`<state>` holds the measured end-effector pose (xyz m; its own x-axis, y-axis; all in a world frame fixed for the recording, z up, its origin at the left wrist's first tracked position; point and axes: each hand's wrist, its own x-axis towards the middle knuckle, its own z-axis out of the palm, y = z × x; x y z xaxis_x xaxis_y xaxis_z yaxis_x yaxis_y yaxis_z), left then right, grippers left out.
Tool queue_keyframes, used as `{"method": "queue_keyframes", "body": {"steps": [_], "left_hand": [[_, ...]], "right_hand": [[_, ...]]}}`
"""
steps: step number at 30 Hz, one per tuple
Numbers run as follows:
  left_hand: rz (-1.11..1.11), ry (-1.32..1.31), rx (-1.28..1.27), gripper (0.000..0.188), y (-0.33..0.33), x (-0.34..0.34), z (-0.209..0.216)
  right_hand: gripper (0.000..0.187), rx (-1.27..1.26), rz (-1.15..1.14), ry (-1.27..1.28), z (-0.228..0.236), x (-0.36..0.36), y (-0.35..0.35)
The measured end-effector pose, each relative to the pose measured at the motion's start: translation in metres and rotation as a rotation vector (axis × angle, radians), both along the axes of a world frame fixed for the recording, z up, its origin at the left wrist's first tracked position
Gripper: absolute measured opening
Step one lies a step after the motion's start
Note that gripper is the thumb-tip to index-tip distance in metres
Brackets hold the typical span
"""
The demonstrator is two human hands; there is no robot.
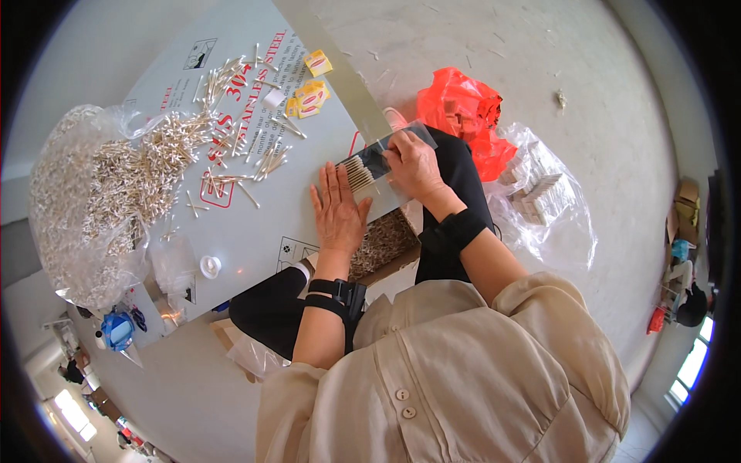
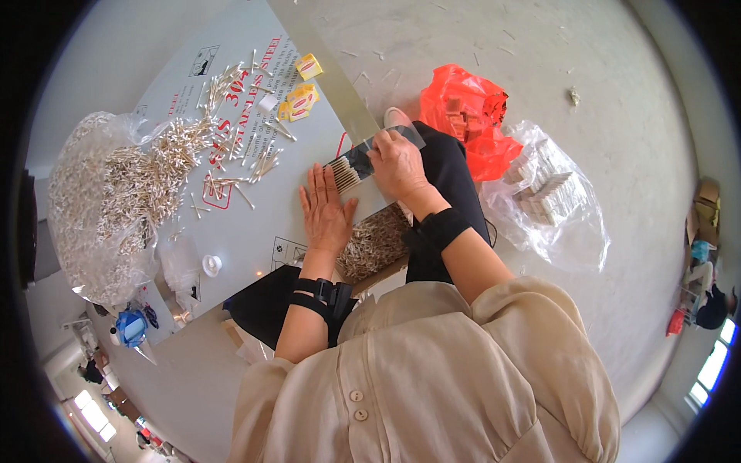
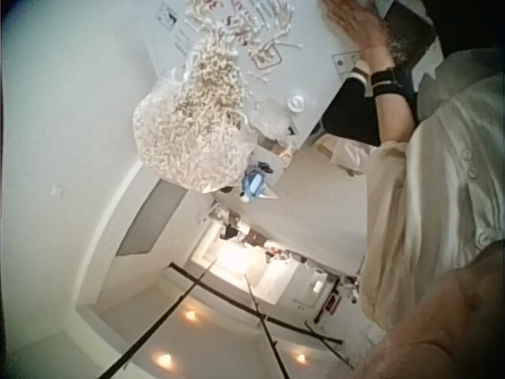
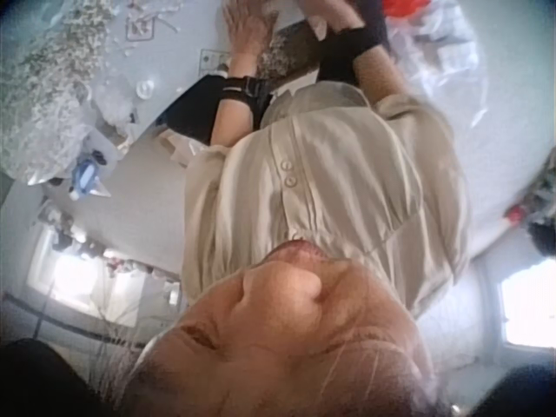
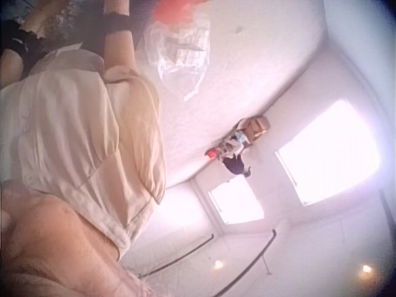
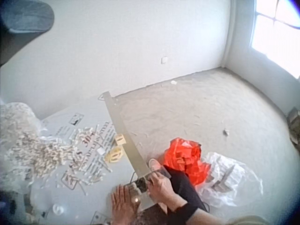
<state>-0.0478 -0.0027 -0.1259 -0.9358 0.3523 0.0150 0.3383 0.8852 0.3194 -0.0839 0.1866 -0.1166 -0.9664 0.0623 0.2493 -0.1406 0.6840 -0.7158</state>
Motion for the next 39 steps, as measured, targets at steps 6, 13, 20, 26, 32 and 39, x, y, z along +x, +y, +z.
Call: {"method": "queue_keyframes", "body": {"steps": [6, 13, 20, 26, 32, 39], "left_hand": [[-0.013, 0.001, 0.007, 0.079, 0.007, -0.001, 0.0], [-0.084, 0.012, 0.007, 0.077, 0.01, -0.007, 0.002], [-0.145, 0.021, 0.016, 0.075, 0.011, -0.014, 0.007], [-0.126, -0.012, 0.023, 0.072, 0.023, -0.021, 0.009], [-0.04, 0.069, 0.014, 0.067, 0.035, -0.021, -0.004], [0.018, 0.078, 0.009, 0.064, 0.038, -0.021, -0.008]], "right_hand": [[0.017, 0.387, 0.047, -0.153, 0.01, -0.003, -0.004], [0.014, 0.5, 0.134, -0.46, 0.031, -0.029, -0.012], [0.021, 0.218, 0.123, -0.494, 0.021, -0.032, 0.011], [0.02, 0.195, 0.115, -0.486, 0.015, -0.032, 0.014], [0.018, 0.174, 0.091, -0.42, 0.006, -0.032, 0.016], [0.022, 0.161, 0.122, -0.509, 0.014, -0.034, 0.014]]}}
